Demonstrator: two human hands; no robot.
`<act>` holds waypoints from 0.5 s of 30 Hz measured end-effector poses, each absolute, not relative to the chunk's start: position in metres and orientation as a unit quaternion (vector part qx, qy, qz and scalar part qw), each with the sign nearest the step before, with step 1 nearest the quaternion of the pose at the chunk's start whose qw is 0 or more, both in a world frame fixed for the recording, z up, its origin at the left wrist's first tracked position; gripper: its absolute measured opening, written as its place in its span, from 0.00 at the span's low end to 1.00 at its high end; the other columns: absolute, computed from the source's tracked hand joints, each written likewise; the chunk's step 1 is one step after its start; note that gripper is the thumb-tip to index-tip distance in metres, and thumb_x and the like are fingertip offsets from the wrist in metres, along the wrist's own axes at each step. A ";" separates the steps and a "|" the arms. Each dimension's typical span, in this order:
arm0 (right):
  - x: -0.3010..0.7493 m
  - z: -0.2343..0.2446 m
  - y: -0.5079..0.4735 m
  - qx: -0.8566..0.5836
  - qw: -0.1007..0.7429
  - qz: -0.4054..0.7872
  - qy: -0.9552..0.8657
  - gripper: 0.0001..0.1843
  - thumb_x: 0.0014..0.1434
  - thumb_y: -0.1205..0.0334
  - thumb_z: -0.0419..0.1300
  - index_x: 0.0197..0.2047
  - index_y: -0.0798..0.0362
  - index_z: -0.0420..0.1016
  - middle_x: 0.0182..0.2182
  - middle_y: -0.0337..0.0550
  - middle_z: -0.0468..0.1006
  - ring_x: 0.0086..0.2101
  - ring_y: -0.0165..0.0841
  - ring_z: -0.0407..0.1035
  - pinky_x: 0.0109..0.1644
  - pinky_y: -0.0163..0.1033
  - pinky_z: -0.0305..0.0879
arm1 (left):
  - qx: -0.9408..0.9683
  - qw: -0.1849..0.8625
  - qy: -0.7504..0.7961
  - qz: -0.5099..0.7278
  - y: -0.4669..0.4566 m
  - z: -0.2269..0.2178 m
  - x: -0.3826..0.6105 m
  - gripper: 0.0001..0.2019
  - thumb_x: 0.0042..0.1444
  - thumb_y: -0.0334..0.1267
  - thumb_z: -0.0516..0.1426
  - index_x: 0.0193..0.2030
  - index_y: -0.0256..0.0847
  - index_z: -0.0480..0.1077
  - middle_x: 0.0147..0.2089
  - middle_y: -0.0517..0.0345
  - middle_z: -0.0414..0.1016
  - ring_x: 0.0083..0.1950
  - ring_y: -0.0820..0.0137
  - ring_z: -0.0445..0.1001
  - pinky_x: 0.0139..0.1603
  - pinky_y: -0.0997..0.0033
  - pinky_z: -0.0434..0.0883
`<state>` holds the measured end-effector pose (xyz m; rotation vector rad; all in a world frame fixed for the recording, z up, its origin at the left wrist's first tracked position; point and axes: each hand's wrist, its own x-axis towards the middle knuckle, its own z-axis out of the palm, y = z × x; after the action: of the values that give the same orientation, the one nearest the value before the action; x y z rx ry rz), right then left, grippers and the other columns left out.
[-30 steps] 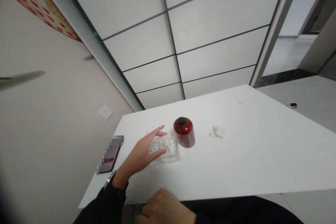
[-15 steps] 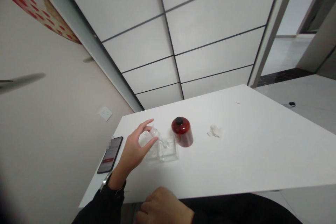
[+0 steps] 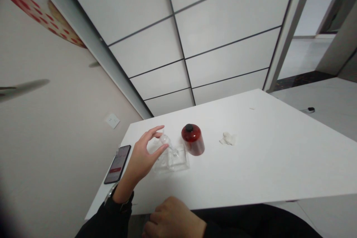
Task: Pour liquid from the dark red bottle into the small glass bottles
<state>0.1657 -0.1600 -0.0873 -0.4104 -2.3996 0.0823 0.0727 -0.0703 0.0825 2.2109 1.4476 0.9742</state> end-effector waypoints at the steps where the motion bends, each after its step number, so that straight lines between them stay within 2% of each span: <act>1: 0.166 -0.087 -0.160 -0.159 0.344 0.032 -0.925 0.20 0.67 0.51 0.64 0.26 0.51 0.67 0.17 0.32 0.73 0.18 0.28 0.66 0.21 0.41 0.36 | 0.774 0.161 0.510 0.339 -0.071 0.083 0.073 0.25 0.60 0.35 0.65 0.64 0.49 0.71 0.47 0.58 0.80 0.54 0.61 0.78 0.64 0.57 0.68; 6: 0.166 -0.090 -0.160 -0.163 0.347 0.032 -0.923 0.19 0.68 0.52 0.62 0.27 0.50 0.70 0.18 0.33 0.74 0.18 0.28 0.64 0.22 0.40 0.40 | 0.765 0.174 0.522 0.333 -0.070 0.082 0.076 0.25 0.59 0.35 0.65 0.64 0.50 0.71 0.46 0.59 0.80 0.54 0.60 0.78 0.65 0.56 0.66; 11: 0.166 -0.089 -0.159 -0.162 0.348 0.031 -0.923 0.18 0.67 0.52 0.62 0.27 0.50 0.71 0.17 0.33 0.73 0.19 0.29 0.66 0.21 0.38 0.43 | 0.754 0.201 0.522 0.345 -0.071 0.079 0.076 0.27 0.58 0.35 0.66 0.64 0.49 0.71 0.46 0.59 0.80 0.53 0.62 0.77 0.65 0.58 0.66; 15: 0.166 -0.087 -0.159 -0.162 0.355 0.031 -0.920 0.18 0.67 0.54 0.62 0.27 0.50 0.70 0.17 0.33 0.73 0.18 0.29 0.65 0.21 0.38 0.43 | 0.747 0.201 0.522 0.360 -0.071 0.080 0.075 0.27 0.57 0.35 0.67 0.64 0.48 0.71 0.46 0.59 0.81 0.52 0.64 0.77 0.64 0.61 0.67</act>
<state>0.1656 -0.1593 -0.0869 -0.4174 -2.3776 0.0791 0.0746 -0.0713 0.0798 2.0870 1.4575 1.0055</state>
